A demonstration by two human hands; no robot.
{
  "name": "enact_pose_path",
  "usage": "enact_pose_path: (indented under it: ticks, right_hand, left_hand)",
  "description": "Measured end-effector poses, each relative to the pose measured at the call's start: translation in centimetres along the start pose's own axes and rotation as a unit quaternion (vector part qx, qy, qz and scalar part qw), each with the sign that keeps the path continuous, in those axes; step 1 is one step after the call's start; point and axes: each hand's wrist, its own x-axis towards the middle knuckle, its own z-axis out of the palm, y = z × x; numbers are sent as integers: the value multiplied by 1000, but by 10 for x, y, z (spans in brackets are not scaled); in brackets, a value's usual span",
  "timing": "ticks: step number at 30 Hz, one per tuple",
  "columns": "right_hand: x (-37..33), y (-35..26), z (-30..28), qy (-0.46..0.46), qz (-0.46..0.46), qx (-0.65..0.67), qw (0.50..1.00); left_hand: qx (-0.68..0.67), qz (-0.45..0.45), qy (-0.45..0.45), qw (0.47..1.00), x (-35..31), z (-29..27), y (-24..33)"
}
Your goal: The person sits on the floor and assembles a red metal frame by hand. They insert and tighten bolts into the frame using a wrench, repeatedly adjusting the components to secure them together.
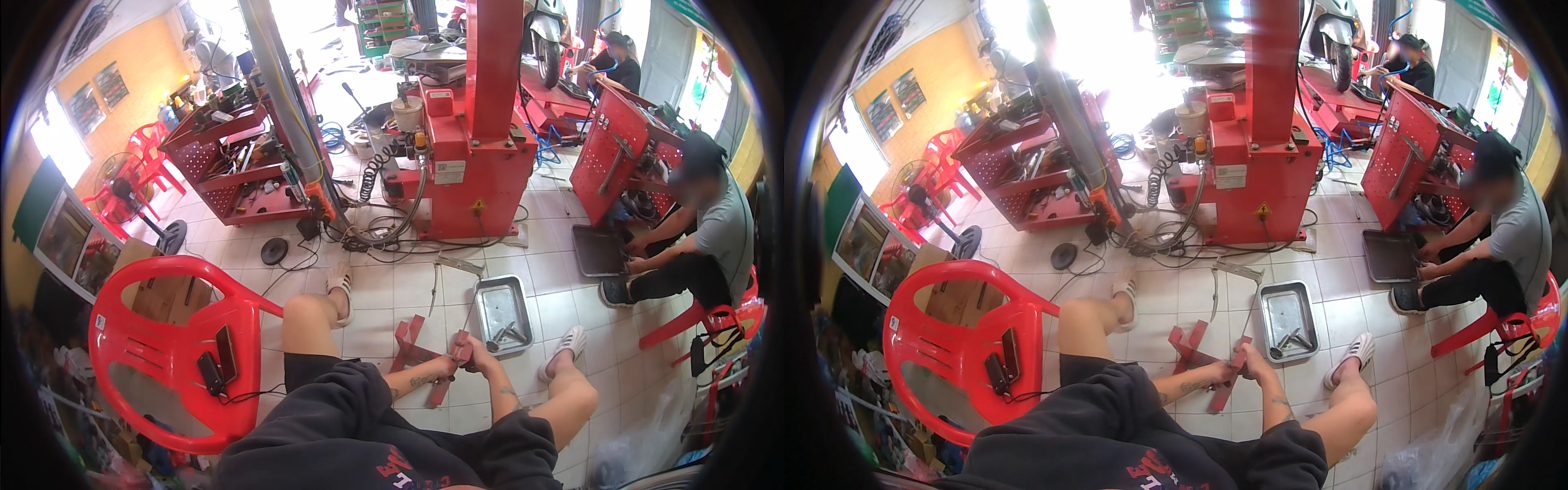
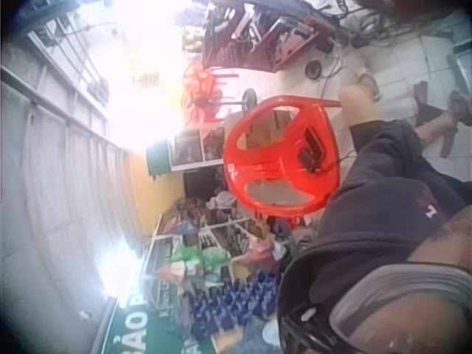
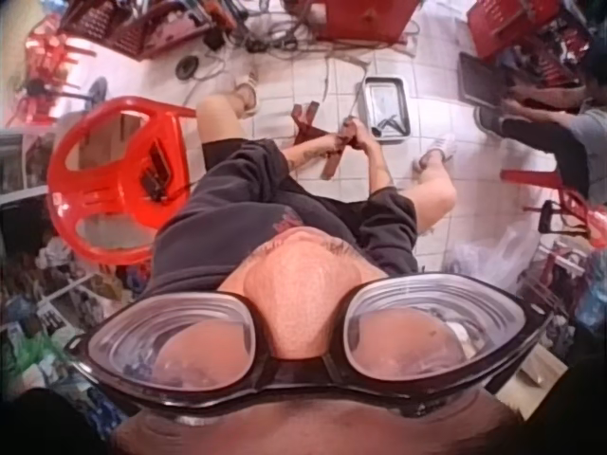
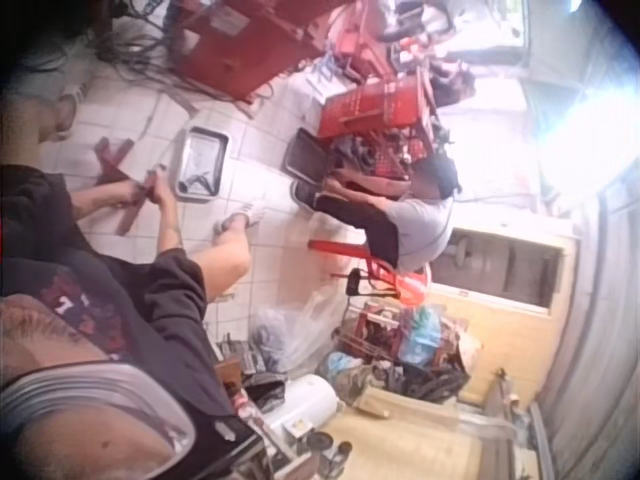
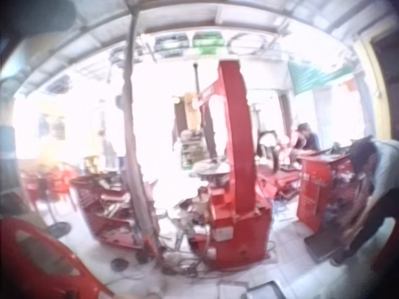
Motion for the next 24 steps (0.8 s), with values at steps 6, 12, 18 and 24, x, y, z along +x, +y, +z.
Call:
enact_pose_path:
  ticks: [6, 12, 18, 24]
  right_hand:
    - [3, 4, -8, -4, 11, -21, 1000]
    - [12, 11, -14, -1, -2, 9, 1000]
    - [-1, -7, 4, -16, 7, 7, 1000]
    - [-4, -4, -7, -23, 14, 37, 999]
  left_hand:
    - [17, -10, -14, 1000, 6, 5, 4]
    - [60, 89, 26, 994, 8, 16, -6]
    - [110, 99, 128, 981, 32, 10, -31]
    - [170, 122, 147, 967, -5, 14, -13]
